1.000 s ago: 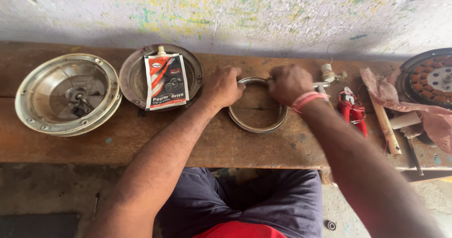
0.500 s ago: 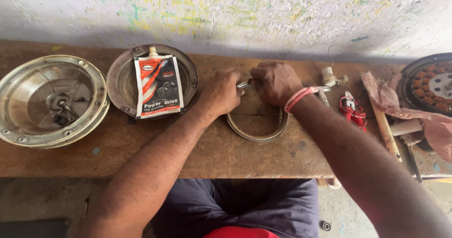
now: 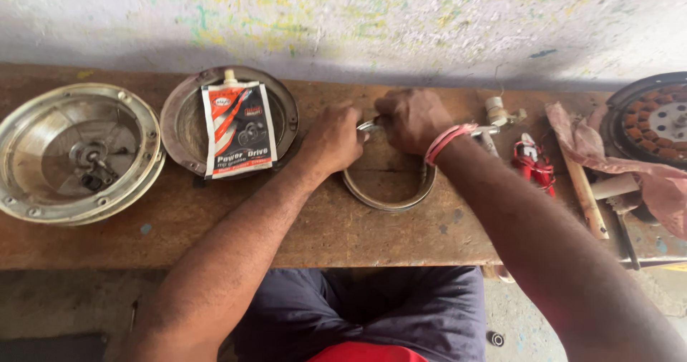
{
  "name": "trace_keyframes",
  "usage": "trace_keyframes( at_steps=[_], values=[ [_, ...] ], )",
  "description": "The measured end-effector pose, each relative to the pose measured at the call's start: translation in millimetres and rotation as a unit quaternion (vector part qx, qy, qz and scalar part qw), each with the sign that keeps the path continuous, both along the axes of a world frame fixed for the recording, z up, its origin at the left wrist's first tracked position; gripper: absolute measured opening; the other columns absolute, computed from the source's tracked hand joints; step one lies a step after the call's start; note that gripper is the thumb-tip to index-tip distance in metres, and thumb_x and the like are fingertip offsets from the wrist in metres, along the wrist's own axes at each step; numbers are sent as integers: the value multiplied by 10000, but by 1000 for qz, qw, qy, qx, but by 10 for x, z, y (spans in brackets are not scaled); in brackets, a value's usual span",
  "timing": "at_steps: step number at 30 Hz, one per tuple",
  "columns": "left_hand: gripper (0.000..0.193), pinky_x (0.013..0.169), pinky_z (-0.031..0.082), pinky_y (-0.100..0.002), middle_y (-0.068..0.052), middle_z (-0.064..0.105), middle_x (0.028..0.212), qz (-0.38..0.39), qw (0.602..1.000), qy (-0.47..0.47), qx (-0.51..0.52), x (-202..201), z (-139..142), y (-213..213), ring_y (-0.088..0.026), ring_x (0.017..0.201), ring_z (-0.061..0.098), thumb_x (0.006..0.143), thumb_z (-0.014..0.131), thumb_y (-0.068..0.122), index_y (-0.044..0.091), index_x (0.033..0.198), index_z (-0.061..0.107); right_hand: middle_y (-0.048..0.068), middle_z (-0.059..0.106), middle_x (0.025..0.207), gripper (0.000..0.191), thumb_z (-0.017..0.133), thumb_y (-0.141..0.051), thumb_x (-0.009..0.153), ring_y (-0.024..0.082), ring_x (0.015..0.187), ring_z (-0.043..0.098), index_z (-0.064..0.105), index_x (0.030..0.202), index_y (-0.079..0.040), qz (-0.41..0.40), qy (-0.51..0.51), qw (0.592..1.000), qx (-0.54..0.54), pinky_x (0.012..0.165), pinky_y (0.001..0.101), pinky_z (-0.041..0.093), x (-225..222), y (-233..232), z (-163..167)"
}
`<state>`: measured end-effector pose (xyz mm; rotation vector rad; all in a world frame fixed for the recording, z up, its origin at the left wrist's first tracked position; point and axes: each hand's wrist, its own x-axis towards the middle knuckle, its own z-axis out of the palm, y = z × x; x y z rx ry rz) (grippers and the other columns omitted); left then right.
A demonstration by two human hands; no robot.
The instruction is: The person uses a green-handled screwdriver to scrape and clean the inner surface of a metal ring. The person rotates the ring and continues scraping along the inner circumference. The person then wipes the ring with a cloth.
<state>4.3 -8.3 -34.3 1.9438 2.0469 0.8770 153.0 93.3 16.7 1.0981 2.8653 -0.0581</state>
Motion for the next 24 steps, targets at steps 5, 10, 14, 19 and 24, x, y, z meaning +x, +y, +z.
trace_keyframes(
  at_steps=[5,10,14,19,24],
  values=[
    [272,845,542,-464,-161,651,1041,23,999,-22,32,44,-36,-13,-324,993,656,840,826,152,-23,989,680,154,747,943,240,605,-344,977,320,798,722,743,1038,-157,-85,-50,995,24,692,465,595,368,-128,96],
    [268,842,548,-441,-150,652,1037,-2,1000,-15,0,36,-134,31,-290,983,653,866,810,147,-24,1027,681,138,741,776,210,667,-316,931,304,717,711,780,906,-142,-82,48,994,45,715,459,582,614,-307,160],
    [240,903,535,-452,-146,664,1031,-18,1000,0,14,6,-105,31,-298,1009,655,849,825,160,-18,944,696,121,730,787,242,641,-344,976,301,723,702,723,917,-125,-126,-36,988,-82,639,454,608,130,-12,29],
    [245,886,529,-474,-171,652,1039,-3,999,-22,27,13,-36,-22,-332,1013,655,846,818,144,-28,940,670,143,751,926,225,651,-339,960,333,826,709,731,979,-130,7,27,999,16,757,481,563,190,81,-21],
    [251,856,519,-492,-182,651,1022,8,997,-23,71,36,-87,-30,-367,1005,647,811,832,121,-26,941,674,150,758,890,224,669,-332,932,324,842,721,762,944,-129,-67,22,998,7,794,480,568,585,-222,223]
  ],
)
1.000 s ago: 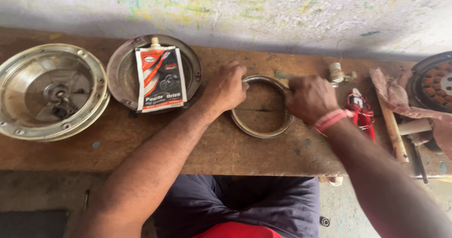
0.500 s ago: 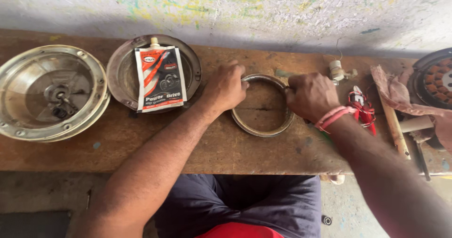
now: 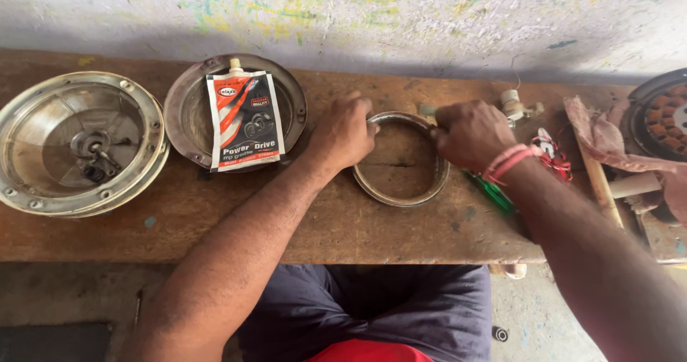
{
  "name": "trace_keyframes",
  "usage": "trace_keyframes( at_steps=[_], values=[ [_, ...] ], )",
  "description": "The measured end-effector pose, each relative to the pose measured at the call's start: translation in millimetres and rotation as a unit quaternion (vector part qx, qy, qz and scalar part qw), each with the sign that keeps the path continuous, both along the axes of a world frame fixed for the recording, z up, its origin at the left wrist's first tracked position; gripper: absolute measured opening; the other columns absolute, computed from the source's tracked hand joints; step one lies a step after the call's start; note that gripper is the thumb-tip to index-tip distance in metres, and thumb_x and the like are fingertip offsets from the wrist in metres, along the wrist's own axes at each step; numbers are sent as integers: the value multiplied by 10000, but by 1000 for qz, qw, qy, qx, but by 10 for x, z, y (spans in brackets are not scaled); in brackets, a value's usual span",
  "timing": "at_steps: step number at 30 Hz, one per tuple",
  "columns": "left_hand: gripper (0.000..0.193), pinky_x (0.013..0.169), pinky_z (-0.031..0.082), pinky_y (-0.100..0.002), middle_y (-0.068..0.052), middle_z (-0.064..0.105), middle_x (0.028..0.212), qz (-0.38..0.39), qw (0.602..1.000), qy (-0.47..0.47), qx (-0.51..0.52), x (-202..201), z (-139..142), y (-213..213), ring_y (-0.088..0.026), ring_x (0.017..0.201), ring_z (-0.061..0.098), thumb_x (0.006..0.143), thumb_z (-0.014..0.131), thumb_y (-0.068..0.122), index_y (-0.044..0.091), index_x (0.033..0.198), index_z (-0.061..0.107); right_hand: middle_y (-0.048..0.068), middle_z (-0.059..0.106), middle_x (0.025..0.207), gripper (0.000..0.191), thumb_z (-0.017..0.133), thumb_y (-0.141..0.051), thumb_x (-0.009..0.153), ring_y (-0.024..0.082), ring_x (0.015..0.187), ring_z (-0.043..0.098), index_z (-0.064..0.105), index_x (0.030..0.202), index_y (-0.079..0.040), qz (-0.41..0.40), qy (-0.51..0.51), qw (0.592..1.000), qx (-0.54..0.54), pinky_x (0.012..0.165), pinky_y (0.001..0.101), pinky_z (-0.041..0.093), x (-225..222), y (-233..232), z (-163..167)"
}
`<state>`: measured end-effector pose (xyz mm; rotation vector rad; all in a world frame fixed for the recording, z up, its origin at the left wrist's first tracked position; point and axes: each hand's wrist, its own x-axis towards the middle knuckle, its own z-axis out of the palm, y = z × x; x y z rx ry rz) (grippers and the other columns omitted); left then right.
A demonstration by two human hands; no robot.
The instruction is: The person uses a green-handled screwdriver to scrape and clean the inner surface of a metal ring. The person rotates the ring and continues scraping along the inner circumference. The person then wipes the ring with a cloth.
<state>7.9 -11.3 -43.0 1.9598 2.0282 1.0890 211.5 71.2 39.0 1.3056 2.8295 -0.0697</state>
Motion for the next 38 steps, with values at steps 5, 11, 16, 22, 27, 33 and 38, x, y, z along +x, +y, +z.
trace_keyframes(
  at_steps=[5,11,16,22,27,33,38],
  values=[
    [236,882,523,-485,-176,656,1007,-23,999,16,-31,-23,15,11,-349,1007,659,841,822,130,-35,919,672,120,743,835,229,614,-332,1010,322,775,742,705,939,-135,-75,-40,992,-94,660,451,601,-431,77,-61],
    [244,850,533,-485,-179,648,1033,-5,998,3,-69,-9,134,-16,-344,996,662,863,815,144,-33,950,672,138,747,911,244,671,-364,921,360,824,711,717,933,-124,97,44,994,21,732,495,561,-431,231,-171],
    [273,844,546,-458,-155,649,1038,9,998,2,-56,33,-7,24,-309,988,653,845,814,156,-25,997,679,129,769,804,249,637,-344,976,272,748,740,758,920,-134,-20,-37,999,-16,763,447,583,78,54,-94],
    [256,879,524,-493,-201,651,1075,-20,999,36,-1,-29,-32,29,-370,1024,646,824,830,128,-38,951,682,79,733,817,257,609,-387,1018,265,678,697,712,939,-166,-39,-26,997,-54,620,428,571,-445,163,-205],
    [231,897,515,-500,-193,653,1056,-17,1000,11,-20,7,54,-19,-378,1036,647,837,813,112,-32,959,680,108,757,904,206,654,-315,944,317,821,708,724,921,-122,166,83,982,37,727,455,559,-463,201,-159],
    [270,871,535,-463,-166,642,1056,3,998,-15,-62,21,-4,9,-325,1028,654,851,806,164,-25,991,674,148,760,851,210,658,-332,947,321,799,731,749,931,-143,-8,-3,1000,-13,787,471,562,79,45,-81],
    [294,884,519,-497,-209,638,1135,-16,999,38,10,-15,-101,50,-375,1060,639,812,835,152,-32,994,696,130,750,842,169,600,-273,980,307,736,723,711,948,-150,10,-35,999,-31,683,445,579,-421,102,-65]
  ],
)
